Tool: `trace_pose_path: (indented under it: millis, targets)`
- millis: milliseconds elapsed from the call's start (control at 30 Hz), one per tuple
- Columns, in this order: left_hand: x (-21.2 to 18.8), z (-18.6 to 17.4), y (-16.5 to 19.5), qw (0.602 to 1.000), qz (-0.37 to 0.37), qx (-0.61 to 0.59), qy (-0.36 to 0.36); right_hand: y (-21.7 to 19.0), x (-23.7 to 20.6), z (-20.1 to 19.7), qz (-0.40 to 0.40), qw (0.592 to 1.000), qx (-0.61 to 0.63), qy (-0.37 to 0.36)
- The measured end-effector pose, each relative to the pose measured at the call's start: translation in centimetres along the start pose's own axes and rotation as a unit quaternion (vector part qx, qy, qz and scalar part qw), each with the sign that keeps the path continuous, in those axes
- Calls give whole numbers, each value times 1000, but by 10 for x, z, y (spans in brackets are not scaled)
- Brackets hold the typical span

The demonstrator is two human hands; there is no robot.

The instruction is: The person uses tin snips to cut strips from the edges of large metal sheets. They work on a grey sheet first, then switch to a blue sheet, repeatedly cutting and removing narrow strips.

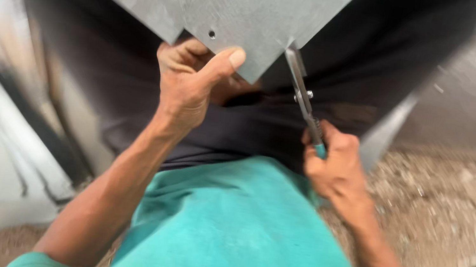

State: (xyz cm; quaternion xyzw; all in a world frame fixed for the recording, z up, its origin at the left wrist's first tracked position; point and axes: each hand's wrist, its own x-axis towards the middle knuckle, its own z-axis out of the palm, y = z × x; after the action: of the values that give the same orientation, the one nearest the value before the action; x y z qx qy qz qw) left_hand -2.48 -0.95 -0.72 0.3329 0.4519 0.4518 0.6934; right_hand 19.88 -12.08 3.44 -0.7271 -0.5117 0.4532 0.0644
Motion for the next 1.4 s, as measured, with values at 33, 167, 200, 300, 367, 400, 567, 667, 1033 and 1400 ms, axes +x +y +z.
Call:
trace_pose_path:
  millis: [33, 167, 200, 300, 367, 400, 567, 667, 1033, 1400]
  targets:
    - [-10, -18, 2, 999, 30, 8, 20, 2, 3, 0, -61, 997, 7, -37]
    - [-36, -49, -10, 998, 53, -19, 26, -6, 23, 12, -68, 978, 20, -195]
    - [-38, -50, -15, 996, 79, -18, 27, -12, 26, 14, -73, 977, 11, -201]
    - [-42, -51, -24, 993, 113, -26, 25, -33, 25, 12, -81, 974, -23, -209]
    - [-39, -54, -24, 991, 125, -21, 31, -43, 23, 9, -107, 973, -52, -196]
    - [-38, -57, -23, 991, 127, -11, 38, -45, 22, 10, -103, 974, -61, -191]
    - [-32, -52, -4, 991, 125, 17, 36, -28, 34, 7, 2, 976, -123, -178]
    - [-31, -32, 7, 994, 90, -26, 56, 4, 31, 5, -35, 980, -90, -176]
    - [-8, 23, -7, 978, -23, -130, 160, 148, 1, 16, -81, 889, -428, -138]
    - [-2, -99, 53, 991, 25, -112, 62, -135, 79, 36, -86, 879, 467, 47]
